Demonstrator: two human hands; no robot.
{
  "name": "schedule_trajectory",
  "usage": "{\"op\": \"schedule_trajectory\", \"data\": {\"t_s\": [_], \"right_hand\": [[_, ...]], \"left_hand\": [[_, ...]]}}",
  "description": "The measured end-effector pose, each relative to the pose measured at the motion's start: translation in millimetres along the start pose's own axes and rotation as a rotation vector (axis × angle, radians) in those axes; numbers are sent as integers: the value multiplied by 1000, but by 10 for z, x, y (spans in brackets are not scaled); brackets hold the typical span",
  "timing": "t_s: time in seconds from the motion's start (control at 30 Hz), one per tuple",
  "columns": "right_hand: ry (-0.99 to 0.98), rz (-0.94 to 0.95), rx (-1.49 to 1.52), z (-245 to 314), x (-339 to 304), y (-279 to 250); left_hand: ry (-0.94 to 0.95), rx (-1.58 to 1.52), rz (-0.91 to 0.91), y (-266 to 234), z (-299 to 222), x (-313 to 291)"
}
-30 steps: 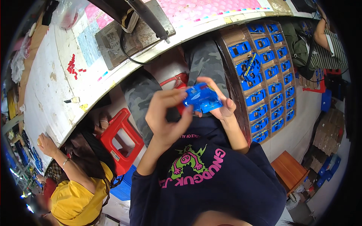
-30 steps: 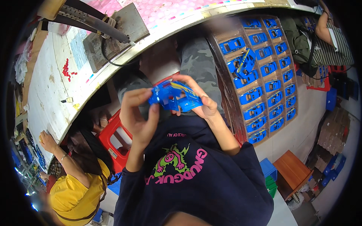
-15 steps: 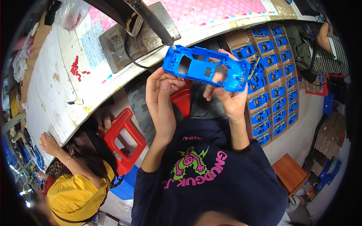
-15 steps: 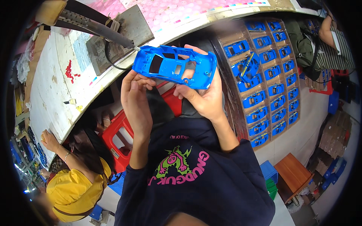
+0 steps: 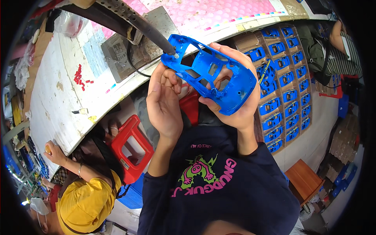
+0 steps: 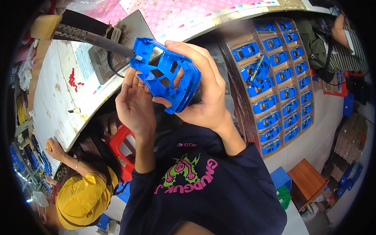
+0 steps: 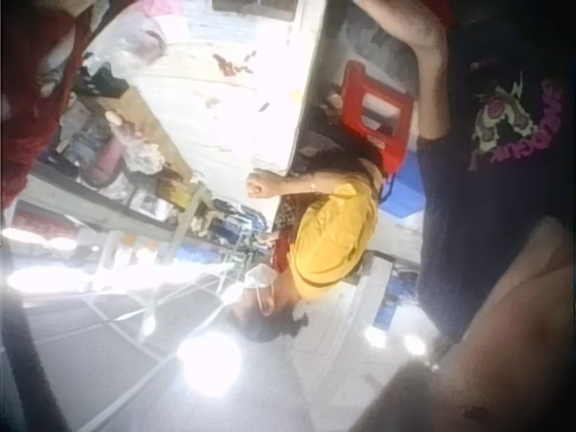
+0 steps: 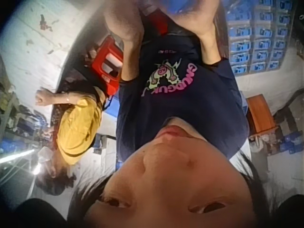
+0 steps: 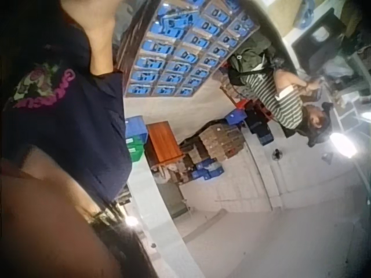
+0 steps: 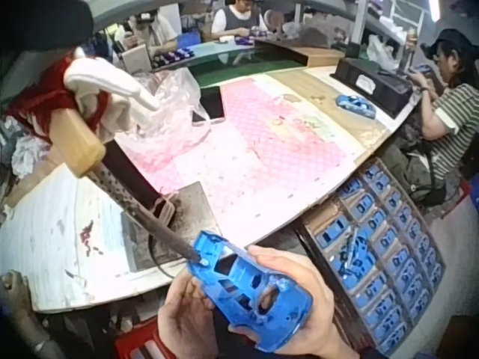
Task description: The person assembles blue plastic toy car bodies by applying small red and yellow stickers to the windows and sides. They use a handheld heat gun to warm the plastic and a small tool to press the stickers into place. The finished cars are placed into a cardboard tray with multiple compartments.
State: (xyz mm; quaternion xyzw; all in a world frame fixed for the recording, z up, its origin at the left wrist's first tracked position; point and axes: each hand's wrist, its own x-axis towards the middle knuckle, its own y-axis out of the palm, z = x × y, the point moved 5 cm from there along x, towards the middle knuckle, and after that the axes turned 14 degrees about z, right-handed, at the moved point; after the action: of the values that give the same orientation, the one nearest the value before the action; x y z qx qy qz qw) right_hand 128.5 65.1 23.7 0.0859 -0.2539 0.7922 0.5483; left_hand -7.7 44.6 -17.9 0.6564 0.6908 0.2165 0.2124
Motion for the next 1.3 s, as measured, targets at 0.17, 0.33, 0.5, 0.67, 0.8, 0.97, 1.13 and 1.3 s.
{"op": "schedule_trajectory", "data": {"t_s": [0.17,0.33,0.5,0.67,0.8,0.97,1.13,1.3], "right_hand": [[-53,17,-50,57,39,-26],[-86,8,-74,110,65,-74],[-158,-7,-164,187,101,-87],[-217,-44,-141,285,126,-107],[-219,-63,-136,293,119,-108],[-216,-77,-128,274,100,-112],[-218,-80,-134,283,96,-108],[-220,-88,-163,281,95,-119]], "left_hand": [[28,-15,6,38,-25,12],[26,-4,15,79,-66,9],[63,-12,51,92,-93,17],[49,-40,65,90,-71,15],[44,-61,52,104,-71,-4],[44,-69,53,99,-63,-12],[41,-66,46,103,-70,-26],[37,-59,48,121,-77,-16]]}}
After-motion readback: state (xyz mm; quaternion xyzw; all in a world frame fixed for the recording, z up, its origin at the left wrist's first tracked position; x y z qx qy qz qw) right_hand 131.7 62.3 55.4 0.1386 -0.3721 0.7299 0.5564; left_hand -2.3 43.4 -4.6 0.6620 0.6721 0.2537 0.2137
